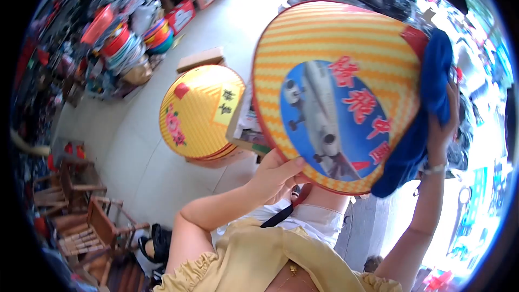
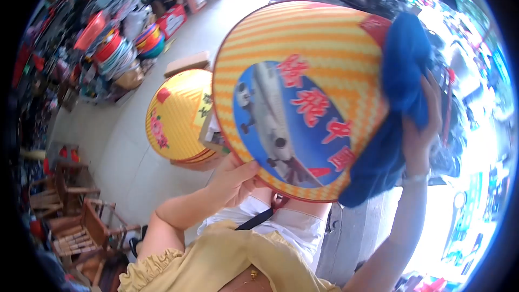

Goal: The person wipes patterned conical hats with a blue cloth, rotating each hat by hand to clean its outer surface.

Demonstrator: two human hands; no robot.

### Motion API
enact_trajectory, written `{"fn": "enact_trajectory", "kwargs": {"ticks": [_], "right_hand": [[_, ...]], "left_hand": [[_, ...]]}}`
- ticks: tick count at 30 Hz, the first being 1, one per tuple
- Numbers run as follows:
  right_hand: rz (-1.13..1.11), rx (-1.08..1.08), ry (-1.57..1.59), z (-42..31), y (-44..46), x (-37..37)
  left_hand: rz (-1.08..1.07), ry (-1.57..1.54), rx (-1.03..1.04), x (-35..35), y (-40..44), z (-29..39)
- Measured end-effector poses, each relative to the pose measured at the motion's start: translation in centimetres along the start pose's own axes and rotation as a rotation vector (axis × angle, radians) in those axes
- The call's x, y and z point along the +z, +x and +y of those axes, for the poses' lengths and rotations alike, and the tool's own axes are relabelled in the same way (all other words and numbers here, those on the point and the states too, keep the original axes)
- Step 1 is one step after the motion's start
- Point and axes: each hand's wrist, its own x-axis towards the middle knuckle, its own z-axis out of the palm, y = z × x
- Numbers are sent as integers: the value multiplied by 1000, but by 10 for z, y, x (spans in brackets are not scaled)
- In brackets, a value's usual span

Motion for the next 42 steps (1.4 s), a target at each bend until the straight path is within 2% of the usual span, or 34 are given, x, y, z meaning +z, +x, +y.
{"fn": "enact_trajectory", "kwargs": {"ticks": [2, 4, 5, 6, 7, 9, 12, 14, 17, 20, 21, 23, 24, 26, 30, 32, 34, 36, 38, 39, 42], "right_hand": [[-6, 403, 170, 39, -6, 9], [18, 425, 192, 46, -22, 16], [92, 446, 205, 34, -35, 16], [115, 326, 126, 22, -48, 13], [105, 295, 62, 6, -62, 11], [159, -30, 47, -44, -71, 9], [-117, -374, -18, -101, -81, 2], [-177, -610, -14, -116, -84, 13], [-140, -592, 26, -96, -54, 5], [-54, -328, 93, -54, -8, -12], [62, -184, 109, -41, 3, -4], [58, 107, 248, -10, 22, 4], [66, 108, 242, -1, 19, 10], [6, 492, 549, 13, 16, 18], [181, 183, 169, -34, -12, 13], [102, -8, 59, -65, -26, 4], [-91, -270, -55, -98, -37, -4], [-134, -513, -68, -123, -47, 10], [-152, -519, -23, -127, -43, 16], [-137, -479, -18, -120, -27, 12], [-68, -277, -41, -96, 27, -9]], "left_hand": [[12, -15, 86, -3, -1, -6], [-52, -29, 90, -8, -1, -10], [-17, -38, 122, -3, -1, -10], [23, -51, 158, -1, -2, -10], [42, -71, 140, -4, -2, -9], [25, -78, 151, -4, -3, -10], [0, -74, 206, 0, 1, -13], [138, 56, 239, -11, 0, -17], [101, 53, 228, 2, 1, -9], [17, -8, 233, 3, 0, -10], [13, -25, 234, 4, 0, -10], [-10, -53, 224, -2, -1, -9], [-18, -49, 219, -2, -2, -9], [-1, -50, 242, -1, 1, -10], [19, -52, 262, 10, 4, -10], [83, -88, 284, 13, 3, -9], [108, -70, 275, 11, 3, -11], [127, -51, 266, 6, 3, -12], [124, 6, 238, -4, 1, -13], [16, 19, 237, -10, 0, -13], [52, 8, 242, -4, -2, -16]]}}
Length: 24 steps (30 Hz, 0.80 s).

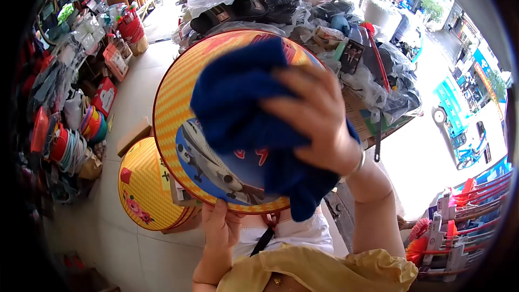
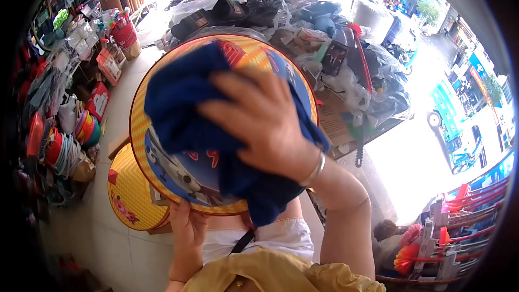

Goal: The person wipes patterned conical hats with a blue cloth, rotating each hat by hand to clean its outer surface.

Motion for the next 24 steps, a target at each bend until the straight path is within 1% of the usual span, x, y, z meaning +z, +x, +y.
{"fn": "enact_trajectory", "kwargs": {"ticks": [2, 3, 5, 6, 8, 9, 10, 11, 12, 13, 14, 16, 17, 18, 20, 21, 22, 23, 24], "right_hand": [[235, 105, 102, 34, 15, 16], [236, 106, 95, 45, 16, 21], [241, 402, 467, 57, 17, 27], [242, 401, 462, 51, 17, 24], [213, 255, 117, 25, 8, 17], [156, 189, 48, 12, -2, 16], [46, 136, 52, -7, -10, 11], [-37, 29, 4, -25, -18, 12], [-72, -82, -45, -44, -30, 19], [-67, -165, -16, -60, -43, 34], [-109, -222, 59, -73, -53, 40], [-152, -276, 113, -79, -53, 46], [-150, -254, 162, -74, -52, 44], [-112, -246, 131, -65, -39, 39], [-49, -169, -29, -40, -11, 27], [8, -103, -46, -24, 3, 19], [56, -30, -85, -11, 14, 14], [136, 17, -44, 1, 25, 13], [171, 54, -45, 11, 30, 14]], "left_hand": [[-17, -17, 6, 4, 2, 0], [-23, -22, 4, 4, 2, 0], [-31, -28, -1, 6, 1, 0], [8, -25, 10, 9, 1, 0], [46, -29, 24, 10, 3, -2], [28, -19, 8, 8, 2, -2], [12, -8, -9, 7, 1, -2], [14, -8, -12, 5, 2, -2], [-7, -21, -9, 2, 3, -3], [-29, -34, -7, 1, 4, -4], [-32, -32, -10, 5, 4, -5], [335, -303, -16, 21, 3, -5], [398, -227, 2, 28, 4, -4], [399, -225, 1, 22, 3, -4], [-1, -16, 29, -3, 2, -5], [-40, -48, 11, -12, 1, -6], [-44, -50, 12, -8, 1, -7], [-5, -36, 21, -2, 0, -6], [37, -21, 30, 1, -1, -5]]}}
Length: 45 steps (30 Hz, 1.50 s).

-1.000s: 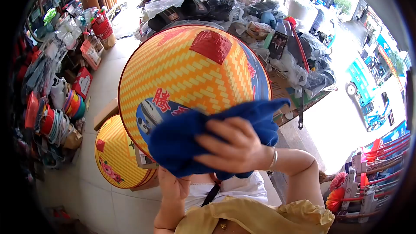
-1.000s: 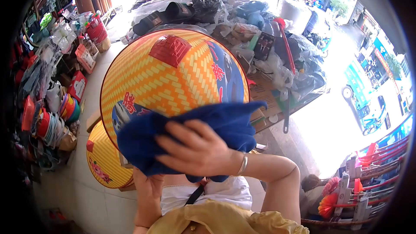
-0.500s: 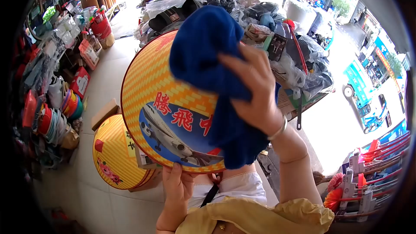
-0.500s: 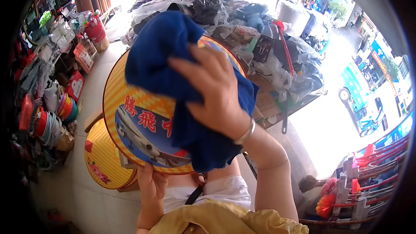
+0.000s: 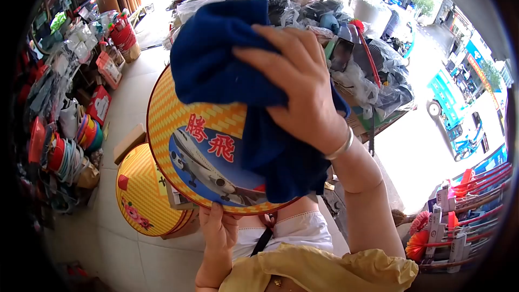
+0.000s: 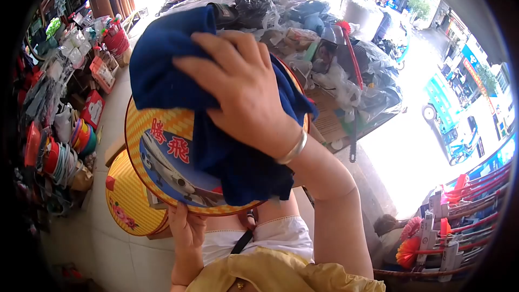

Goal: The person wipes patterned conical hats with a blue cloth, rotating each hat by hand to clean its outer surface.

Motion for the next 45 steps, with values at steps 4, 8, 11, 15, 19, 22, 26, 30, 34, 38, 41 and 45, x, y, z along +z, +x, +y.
{"fn": "enact_trajectory", "kwargs": {"ticks": [4, 8, 11, 15, 19, 22, 26, 30, 34, 38, 41, 45], "right_hand": [[11, 37, 88, -6, -8, 4], [-209, -171, 8, -58, -54, 5], [-350, -349, 163, -89, -97, 14], [-310, -322, 183, -72, -82, 8], [-129, -91, 36, -20, -36, -9], [66, 47, 113, 4, -35, 1], [-129, 6, 28, -28, -58, -11], [-307, -207, 146, -92, -116, 1], [-368, -142, 207, -111, -139, 5], [-260, -53, 157, -83, -148, -18], [-88, 124, 5, -47, -172, -28], [60, 503, 7, -27, -196, -27]], "left_hand": [[-3, -9, -9, -4, 2, 1], [-21, 7, -7, 1, 1, 2], [151, -125, -29, 4, -1, -3], [207, -99, -32, 12, 1, -1], [-81, -50, -21, -1, 2, 2], [-45, -23, -30, 3, 1, 3], [-53, -66, -30, 6, 3, 4], [264, -219, -54, 1, -2, -11], [-219, 409, 322, -19, 15, -3], [73, -146, -143, 13, 1, 13], [-103, -188, -93, -6, 8, 16], [-184, -279, -145, -3, 5, 13]]}}
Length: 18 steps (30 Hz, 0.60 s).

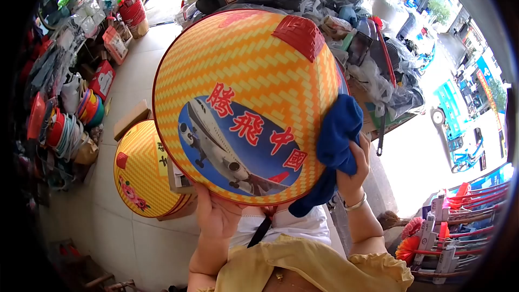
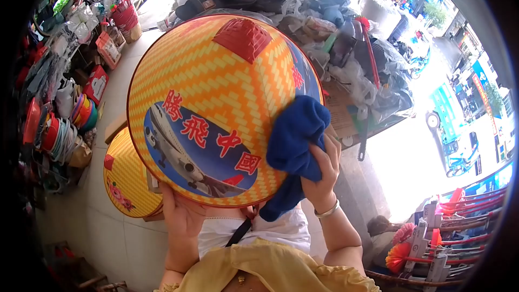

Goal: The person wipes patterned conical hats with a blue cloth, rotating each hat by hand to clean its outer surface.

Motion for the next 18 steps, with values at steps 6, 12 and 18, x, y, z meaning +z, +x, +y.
{"fn": "enact_trajectory", "kwargs": {"ticks": [6, 12, 18], "right_hand": [[-84, -140, 11, -60, -21, 12], [-282, -342, 145, -98, -20, 25], [-122, -314, 51, -32, -12, 8]], "left_hand": [[103, 27, 1, 11, 2, -13], [-18, 605, -59, 29, 9, -15], [20, 150, -52, 9, 4, -11]]}}
